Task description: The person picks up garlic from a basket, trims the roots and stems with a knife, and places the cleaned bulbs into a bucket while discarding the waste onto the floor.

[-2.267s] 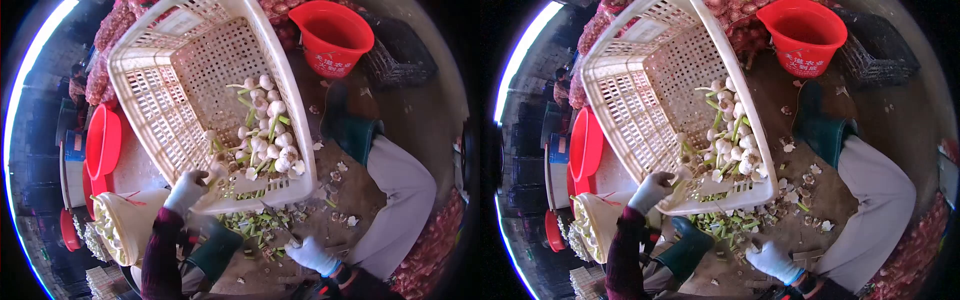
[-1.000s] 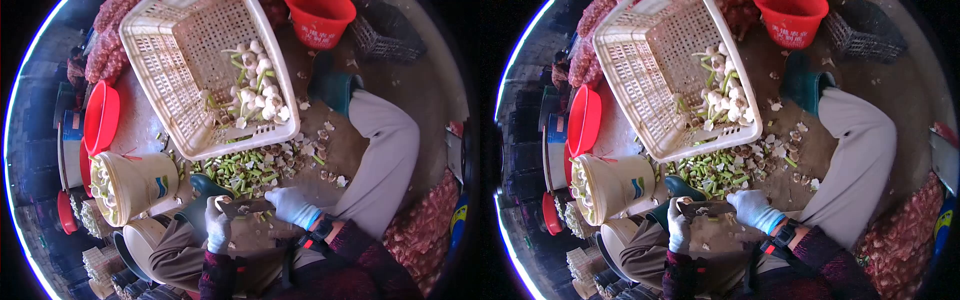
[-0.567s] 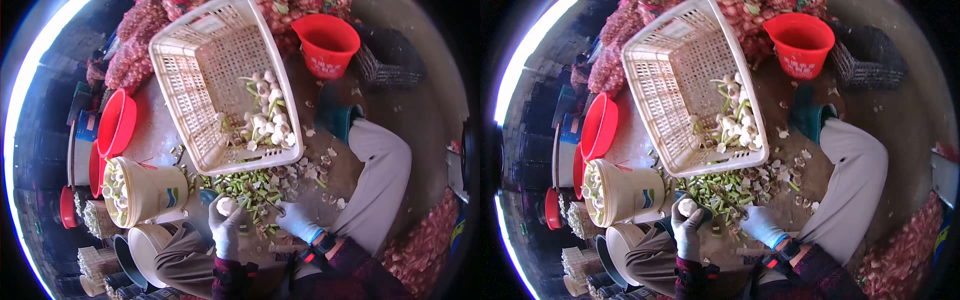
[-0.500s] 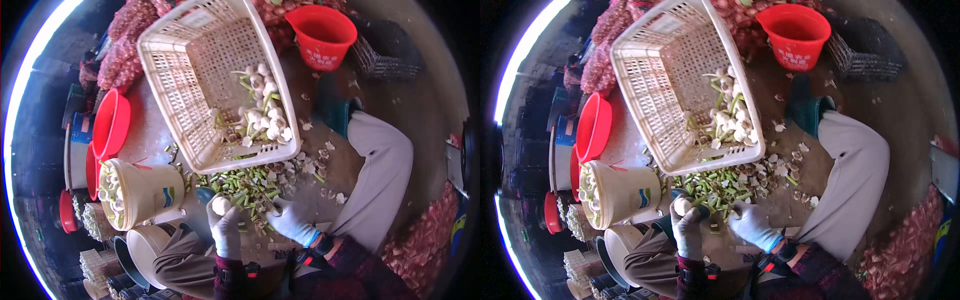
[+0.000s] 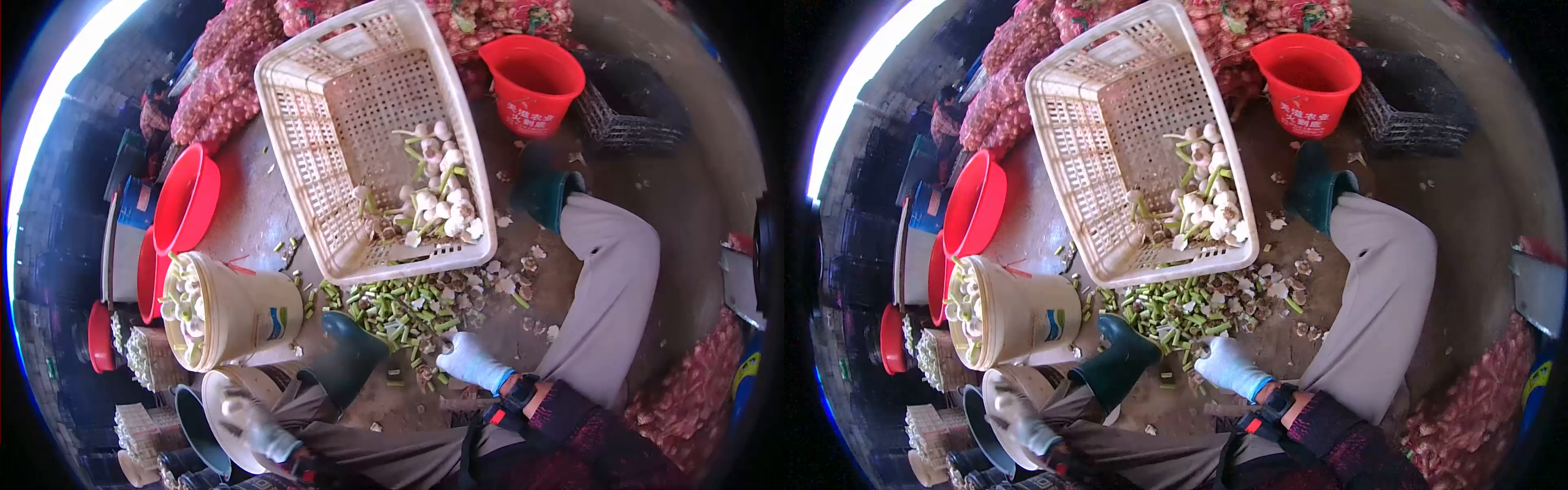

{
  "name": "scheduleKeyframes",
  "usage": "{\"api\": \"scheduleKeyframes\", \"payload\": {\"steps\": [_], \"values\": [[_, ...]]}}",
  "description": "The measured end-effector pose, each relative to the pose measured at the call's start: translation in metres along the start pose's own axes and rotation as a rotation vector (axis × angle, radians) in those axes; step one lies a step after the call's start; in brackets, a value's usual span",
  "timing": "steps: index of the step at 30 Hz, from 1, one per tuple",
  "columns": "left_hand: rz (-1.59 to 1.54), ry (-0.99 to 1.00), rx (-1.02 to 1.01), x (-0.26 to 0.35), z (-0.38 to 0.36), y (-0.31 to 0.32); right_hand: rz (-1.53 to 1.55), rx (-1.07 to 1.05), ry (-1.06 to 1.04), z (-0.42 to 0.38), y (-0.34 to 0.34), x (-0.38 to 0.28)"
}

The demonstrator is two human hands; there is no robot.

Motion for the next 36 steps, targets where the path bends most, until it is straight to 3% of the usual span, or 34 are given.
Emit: {"api": "scheduleKeyframes", "payload": {"steps": [1, 3, 5, 7, 9, 11, 13, 14, 17, 19, 21, 23, 25, 27, 30, 31, 36], "values": [[0.008, 0.157, 0.193, -0.042, 0.004, 0.014, 0.026, 0.044, -0.026, -0.005, -0.007, -0.014], [0.874, 0.113, 0.119, -0.081, 0.047, 0.015, 0.097, 0.110, -0.126, -0.013, -0.021, -0.037], [1.017, -0.555, -0.270, -0.169, 0.120, -0.039, 0.201, 0.141, -0.166, -0.013, -0.028, -0.042], [1.813, -0.380, 0.046, -0.264, 0.128, -0.080, 0.170, 0.119, -0.080, -0.013, -0.042, -0.039], [2.105, -0.584, -0.116, -0.343, 0.141, -0.132, 0.325, 0.190, -0.068, -0.012, -0.065, -0.042], [2.574, -0.650, -0.307, -0.367, 0.187, -0.220, 0.356, 0.255, 0.011, 0.005, -0.058, -0.003], [3.000, -0.242, -0.711, -0.386, 0.211, -0.269, 0.457, 0.261, 0.170, 0.000, -0.065, 0.010], [2.944, -0.538, -0.457, -0.391, 0.215, -0.284, 0.454, 0.322, 0.155, 0.000, -0.074, 0.005], [2.846, -0.603, -0.440, -0.390, 0.216, -0.282, 0.495, 0.353, 0.114, 0.004, -0.071, 0.016], [2.560, -0.702, -0.255, -0.385, 0.203, -0.262, 0.548, 0.389, 0.069, 0.006, -0.072, 0.012], [2.085, -0.852, -0.091, -0.370, 0.194, -0.245, 0.449, 0.395, 0.087, 0.000, -0.077, 0.011], [1.919, -0.752, -0.156, -0.367, 0.159, -0.191, 0.433, 0.371, 0.079, -0.008, -0.086, 0.002], [2.039, -0.575, -0.288, -0.346, 0.119, -0.153, 0.276, 0.362, -0.062, -0.013, -0.102, -0.019], [1.929, -0.727, -0.168, -0.321, 0.072, -0.139, 0.055, 0.415, -0.330, -0.018, -0.113, -0.052], [1.725, -0.799, -0.011, -0.286, 0.004, -0.117, -0.257, 0.296, -0.515, -0.038, -0.101, -0.085], [1.801, -0.811, 0.092, -0.270, -0.012, -0.113, -0.252, 0.272, -0.526, -0.044, -0.093, -0.088], [2.212, -0.492, -0.134, -0.235, -0.038, -0.084, -0.369, 0.198, -0.703, -0.066, -0.064, -0.101]]}}
Point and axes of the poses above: each hand's wrist, its own z-axis towards the middle knuckle, its own y-axis out of the palm, x = y × z, the point moved 7 cm from there along z, towards the middle knuckle, and after that the axes turned 5 degrees about -y, right-handed, at the moved point
